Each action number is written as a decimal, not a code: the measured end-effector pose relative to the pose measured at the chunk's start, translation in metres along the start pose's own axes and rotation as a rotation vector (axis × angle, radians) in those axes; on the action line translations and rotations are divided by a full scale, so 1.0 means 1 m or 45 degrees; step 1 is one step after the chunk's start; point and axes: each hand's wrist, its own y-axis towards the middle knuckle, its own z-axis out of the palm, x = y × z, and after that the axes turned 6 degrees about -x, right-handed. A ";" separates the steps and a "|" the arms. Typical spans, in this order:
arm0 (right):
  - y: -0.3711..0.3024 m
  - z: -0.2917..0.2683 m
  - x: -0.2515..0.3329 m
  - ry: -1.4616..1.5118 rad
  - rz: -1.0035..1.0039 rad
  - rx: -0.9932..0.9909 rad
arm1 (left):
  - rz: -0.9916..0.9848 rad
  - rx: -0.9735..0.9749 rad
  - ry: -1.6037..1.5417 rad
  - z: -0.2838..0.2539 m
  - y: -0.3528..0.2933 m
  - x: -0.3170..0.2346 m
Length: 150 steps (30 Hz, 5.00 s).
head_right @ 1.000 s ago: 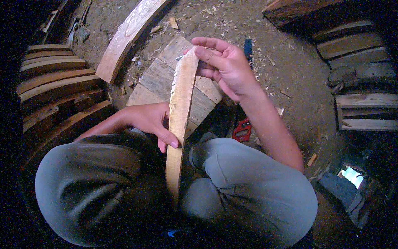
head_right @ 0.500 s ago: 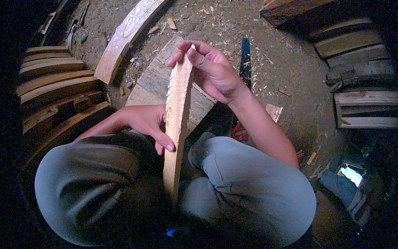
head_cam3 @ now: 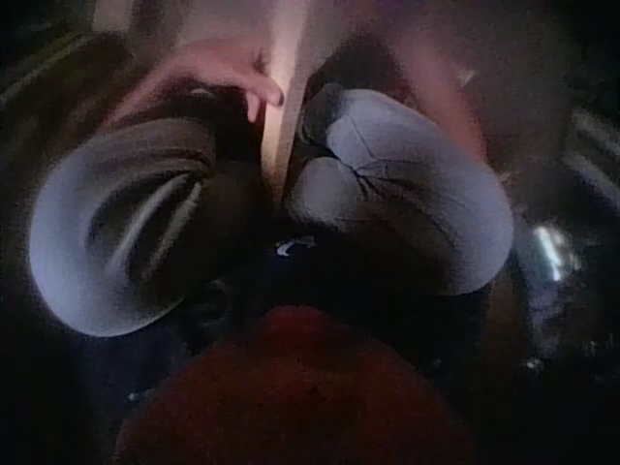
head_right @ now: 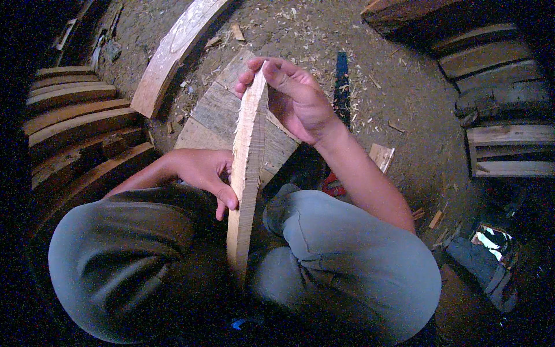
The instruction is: The person sits on the floor and uses a curved knife to carve a long, thin piece of wood. They repeatedly inspect the wood by holding it up and bending it, then continue carving the edges to create a textured pattern.
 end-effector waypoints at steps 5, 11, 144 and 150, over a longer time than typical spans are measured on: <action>-0.004 0.006 0.009 -0.062 0.062 -0.199 | 0.007 0.083 -0.053 -0.003 0.001 0.006; -0.004 0.000 0.008 -0.084 0.005 -0.206 | 0.067 0.120 -0.075 -0.006 0.005 0.013; -0.072 0.067 0.237 -2.560 -1.276 -0.878 | 1.707 -1.879 0.210 0.047 -0.175 -0.267; -0.073 0.058 0.238 -2.558 -1.438 -0.977 | 1.754 -1.847 0.271 0.061 -0.169 -0.266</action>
